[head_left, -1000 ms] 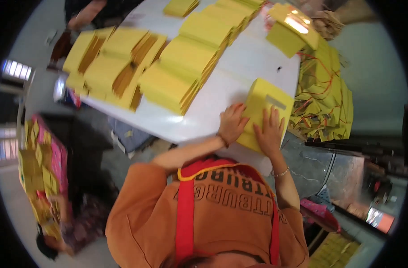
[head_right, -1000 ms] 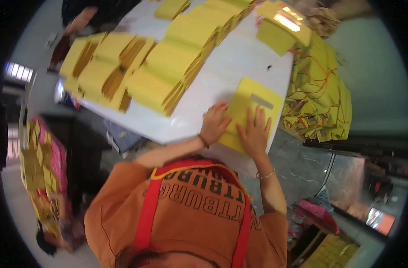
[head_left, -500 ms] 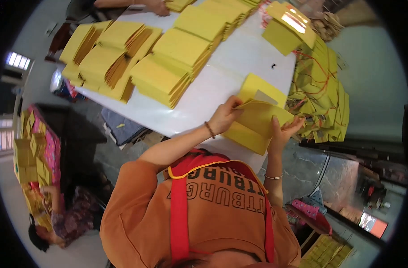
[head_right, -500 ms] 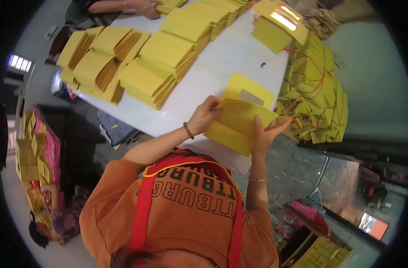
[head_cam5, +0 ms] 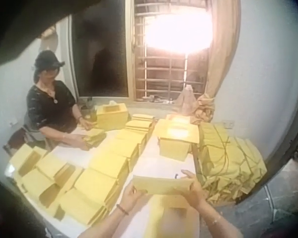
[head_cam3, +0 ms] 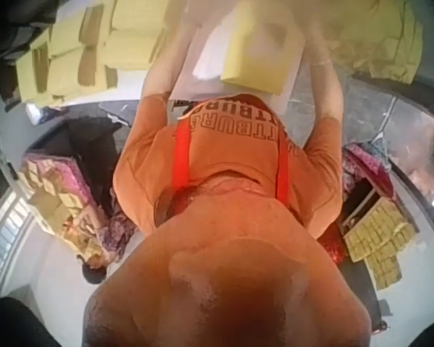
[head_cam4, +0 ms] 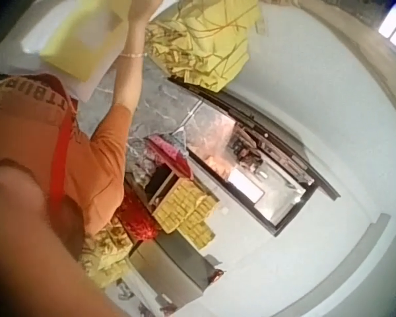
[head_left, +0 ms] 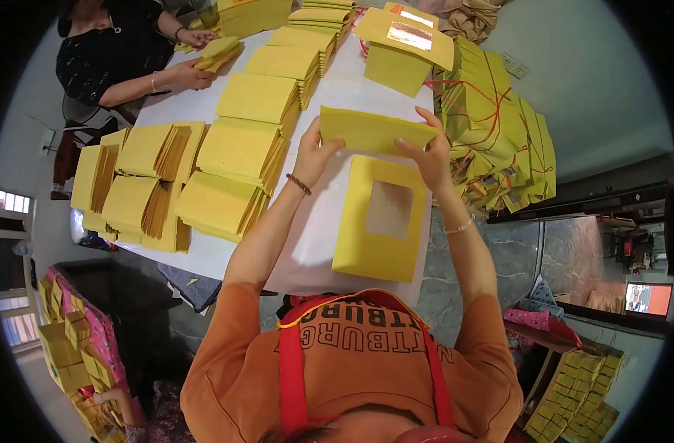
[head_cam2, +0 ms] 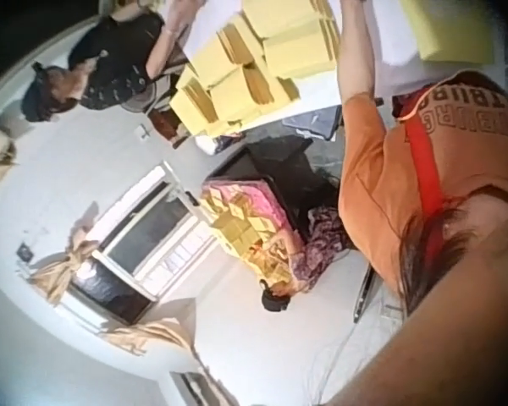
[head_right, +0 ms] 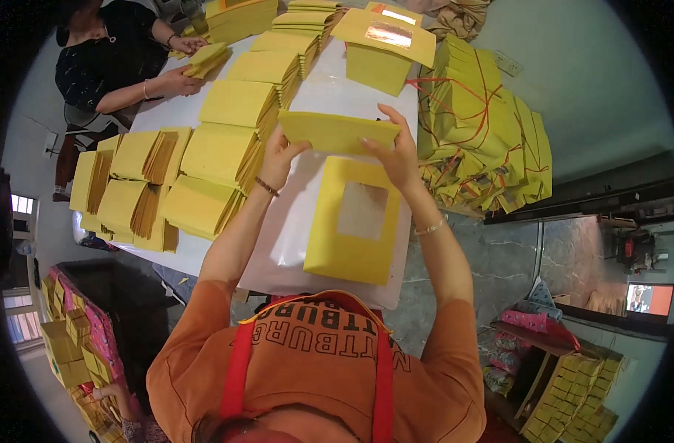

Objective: Fold yellow joss paper with foil centers into specific ritual shapes.

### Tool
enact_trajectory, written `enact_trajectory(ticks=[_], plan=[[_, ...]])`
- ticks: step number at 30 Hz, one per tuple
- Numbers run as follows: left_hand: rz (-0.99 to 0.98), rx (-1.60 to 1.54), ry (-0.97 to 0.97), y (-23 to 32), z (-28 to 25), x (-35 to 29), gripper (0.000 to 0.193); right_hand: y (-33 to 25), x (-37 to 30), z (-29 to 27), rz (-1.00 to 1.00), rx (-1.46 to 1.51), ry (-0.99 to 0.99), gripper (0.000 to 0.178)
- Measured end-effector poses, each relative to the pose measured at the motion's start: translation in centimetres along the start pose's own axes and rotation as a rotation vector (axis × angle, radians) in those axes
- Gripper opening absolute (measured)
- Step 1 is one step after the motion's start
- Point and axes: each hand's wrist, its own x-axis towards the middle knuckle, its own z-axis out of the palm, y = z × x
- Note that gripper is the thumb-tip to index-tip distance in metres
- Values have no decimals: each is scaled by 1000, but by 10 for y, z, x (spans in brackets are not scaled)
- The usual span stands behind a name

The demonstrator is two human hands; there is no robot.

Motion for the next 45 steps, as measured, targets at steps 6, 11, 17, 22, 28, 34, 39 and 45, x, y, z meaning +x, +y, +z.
enact_trajectory(ticks=[6, 11, 17, 22, 28, 34, 39, 45], plan=[[-52, 56, 105, -88, -5, 45, 32, 82, 51, -8, 117, 165, -211, 63], [-228, 56, 126, -146, -27, 47, 34, 135, 61, -8, 296, 131, -323, 58], [-212, 41, 180, -148, -26, 69, 48, 145, 85, -6, 516, 257, -239, 55], [-217, 284, 247, -149, -43, 109, 71, 133, 101, 16, 603, 194, -76, 66], [-265, 601, 265, -152, -37, 135, 68, 181, 120, 13, 469, -23, -170, 73], [26, 879, 398, -146, -35, 141, 63, 170, 135, 30, 429, -272, -179, 68], [154, 1197, 214, -140, -9, 136, 47, 184, 139, 27, 388, -497, -149, 67], [301, 1421, -123, -161, -11, 154, 43, 187, 136, 30, 324, -514, -147, 68]])
